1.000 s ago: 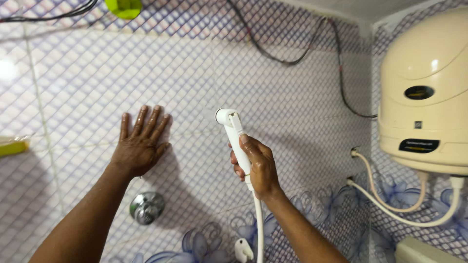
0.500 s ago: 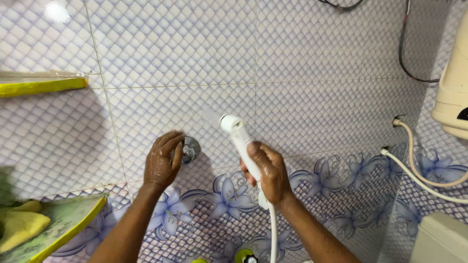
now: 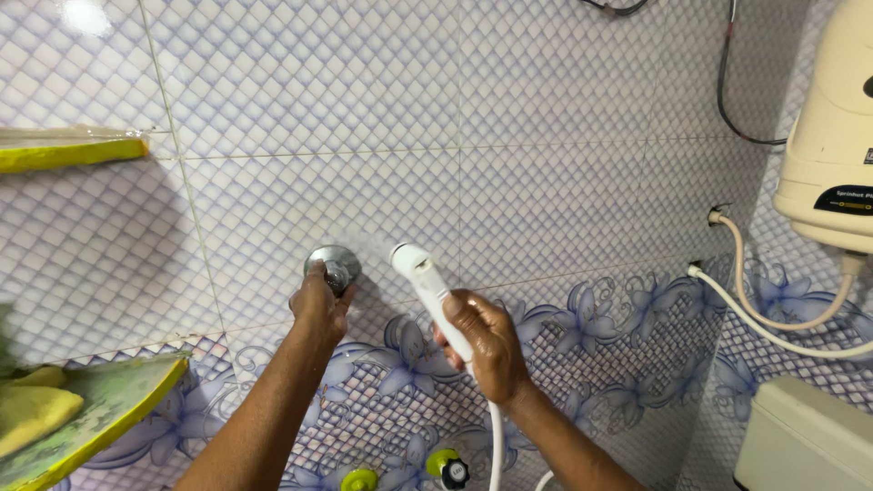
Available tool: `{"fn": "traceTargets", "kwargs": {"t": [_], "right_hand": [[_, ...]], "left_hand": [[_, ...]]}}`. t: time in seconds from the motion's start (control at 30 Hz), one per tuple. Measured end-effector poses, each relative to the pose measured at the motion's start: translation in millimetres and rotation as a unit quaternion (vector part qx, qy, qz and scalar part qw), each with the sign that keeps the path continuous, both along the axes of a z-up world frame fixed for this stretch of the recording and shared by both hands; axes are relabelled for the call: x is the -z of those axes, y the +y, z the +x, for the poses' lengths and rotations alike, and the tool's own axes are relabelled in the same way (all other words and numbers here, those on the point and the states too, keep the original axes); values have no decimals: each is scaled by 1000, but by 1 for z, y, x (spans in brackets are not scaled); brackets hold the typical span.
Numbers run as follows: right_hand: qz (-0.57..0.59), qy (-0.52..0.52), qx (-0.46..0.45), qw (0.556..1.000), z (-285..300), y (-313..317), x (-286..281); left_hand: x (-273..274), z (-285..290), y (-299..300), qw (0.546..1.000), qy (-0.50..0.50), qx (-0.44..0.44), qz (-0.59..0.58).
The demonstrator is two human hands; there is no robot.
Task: The person wipes the floral-patterned tiled bathroom wall with a sponge and then rinses the wall, a corner shelf, and a wall-mounted water heater using a handheld bidet sprayer.
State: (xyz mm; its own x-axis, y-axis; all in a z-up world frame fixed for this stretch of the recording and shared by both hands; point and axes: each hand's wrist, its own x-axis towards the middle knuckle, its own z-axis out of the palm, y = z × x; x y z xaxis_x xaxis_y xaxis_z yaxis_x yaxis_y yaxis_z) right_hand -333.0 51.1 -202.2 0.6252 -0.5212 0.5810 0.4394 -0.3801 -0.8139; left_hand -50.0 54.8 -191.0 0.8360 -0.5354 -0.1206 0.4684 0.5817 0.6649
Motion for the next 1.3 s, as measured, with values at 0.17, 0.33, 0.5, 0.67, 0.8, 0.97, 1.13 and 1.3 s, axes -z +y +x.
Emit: {"fn": "traceTargets", "kwargs": {"t": [0.17,0.33,0.5,0.67,0.8,0.97,1.13,1.3], "right_hand": [[-18,-12,-70,997,-19,0,12],[31,-45,39,998,-43,-12,14],[84,14,128,988,-82,-11,42],[102,118,215,964,-104,-12,67],[123,105,206,965,-116,-11,80],[106,98,215,966,-120,-14,103],[158,89,230,956,-108,-14,117],[139,84,210,964,-101,-8,118]], "left_hand": [[6,-5,-12,996,31,44,-69],[2,-44,-21,992,-38,116,-32],[57,-75,-71,924,-338,162,77],[150,-99,-139,917,-222,276,182],[206,-117,-176,928,-113,289,207],[237,-118,-211,943,-18,290,166],[235,-111,-233,952,26,282,120],[236,-115,-231,946,44,306,102]]}}
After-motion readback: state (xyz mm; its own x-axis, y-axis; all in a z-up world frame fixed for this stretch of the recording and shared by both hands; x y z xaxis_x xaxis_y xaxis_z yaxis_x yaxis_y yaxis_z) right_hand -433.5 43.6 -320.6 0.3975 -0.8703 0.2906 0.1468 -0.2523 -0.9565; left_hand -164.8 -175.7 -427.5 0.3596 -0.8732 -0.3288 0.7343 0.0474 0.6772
